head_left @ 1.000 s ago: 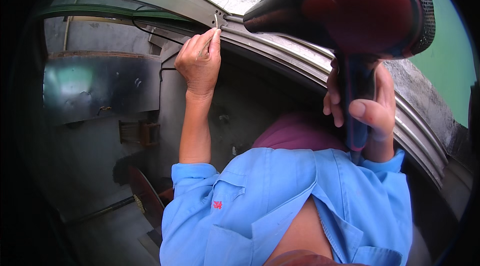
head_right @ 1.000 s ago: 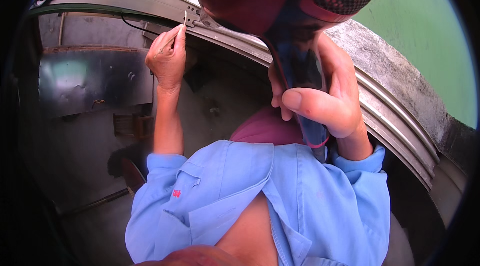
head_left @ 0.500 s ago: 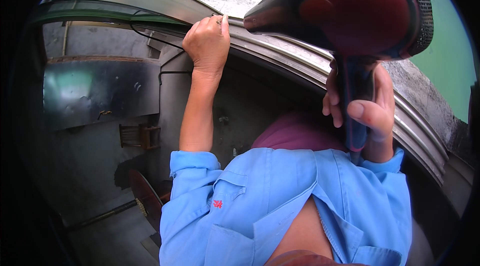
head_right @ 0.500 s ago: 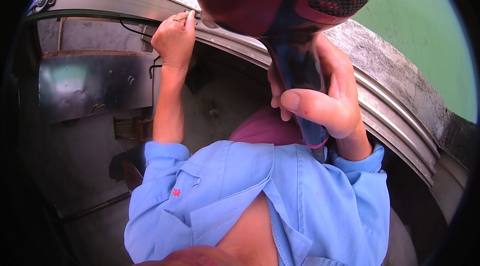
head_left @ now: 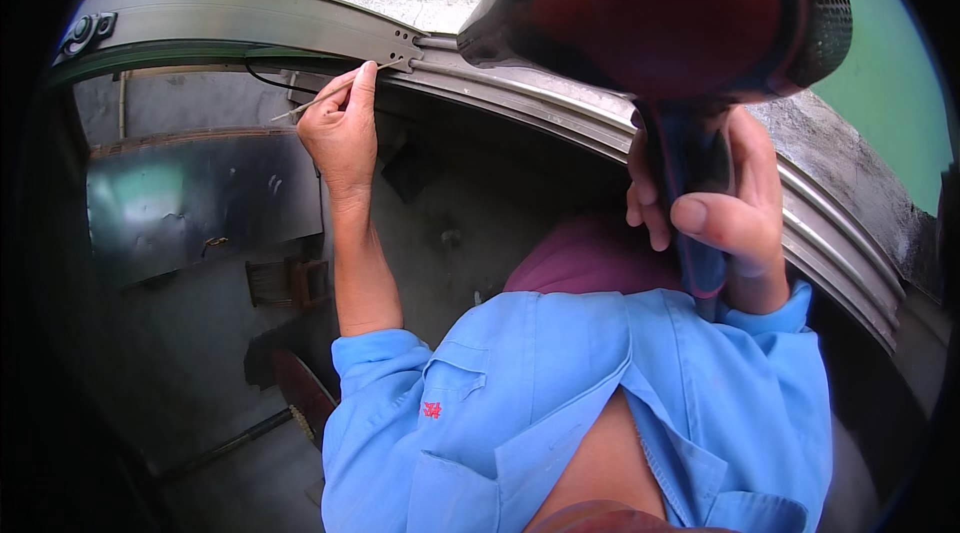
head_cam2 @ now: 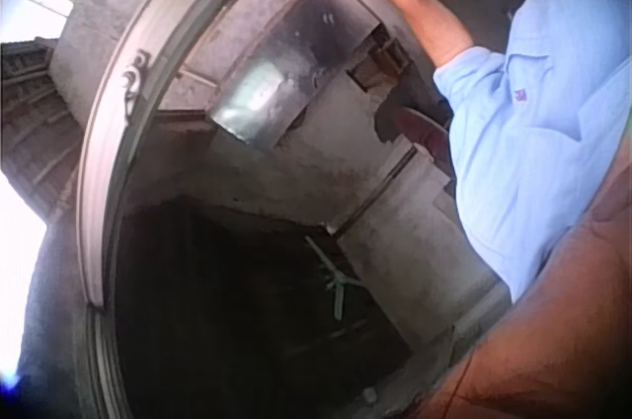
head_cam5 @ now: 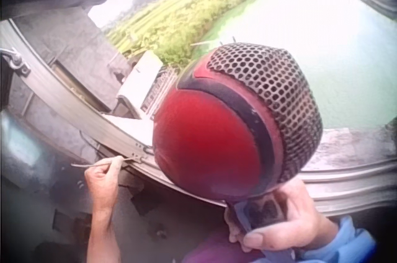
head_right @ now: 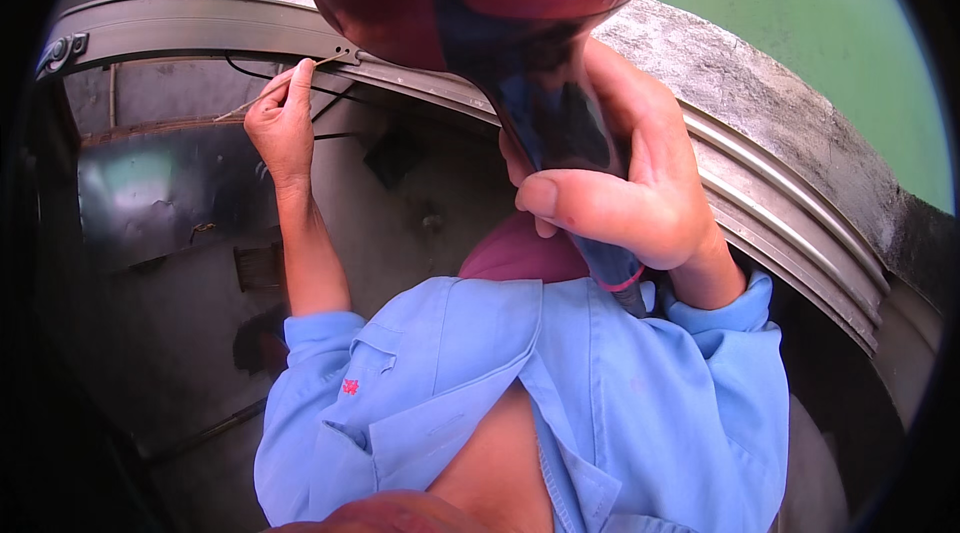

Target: The person uses a red and black heat gun to apply heat to the upper track of a window frame. They simultaneously use a thin metal tool to scrape and adjust the track while the heat is applied. The person works along the length of the window frame, moving the heat gun and tool in coordination.

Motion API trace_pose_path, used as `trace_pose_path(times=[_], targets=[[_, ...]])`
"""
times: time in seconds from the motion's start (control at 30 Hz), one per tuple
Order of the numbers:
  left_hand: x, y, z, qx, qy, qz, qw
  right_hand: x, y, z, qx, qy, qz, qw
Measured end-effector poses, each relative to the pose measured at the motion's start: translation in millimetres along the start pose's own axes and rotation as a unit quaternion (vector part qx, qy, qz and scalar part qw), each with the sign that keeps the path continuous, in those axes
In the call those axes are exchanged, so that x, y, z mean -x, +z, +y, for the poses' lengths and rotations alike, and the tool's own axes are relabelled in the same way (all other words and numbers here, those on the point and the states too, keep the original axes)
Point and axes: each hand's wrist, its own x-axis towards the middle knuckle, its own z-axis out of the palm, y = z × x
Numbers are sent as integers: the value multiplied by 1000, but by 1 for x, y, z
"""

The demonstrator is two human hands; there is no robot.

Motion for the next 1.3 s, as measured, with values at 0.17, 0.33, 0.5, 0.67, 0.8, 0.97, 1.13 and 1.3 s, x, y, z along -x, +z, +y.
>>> trace_pose_path(times=[0.17,0.33,0.5,0.67,0.8,0.97,1.13,1.3], targets=[[1,0,-6,-66,34,-51,996,-2,2,4,1,-3,-4,1000],[-4,8,-16,-135,94,2,986,-3,3,2,6,-5,-8,1000],[-11,5,-14,-39,-59,-155,985,-4,0,2,14,7,-2,1000],[-13,9,2,41,-21,-89,995,-7,4,0,33,21,25,999],[-20,25,-14,-172,82,-85,978,-6,5,-1,27,31,19,999],[-19,28,1,-204,80,-65,974,-6,1,0,30,26,23,999],[-26,26,3,-200,69,-75,974,-6,2,0,21,25,29,999],[-26,33,-6,-267,66,-86,958,-5,0,1,-4,32,17,999]])
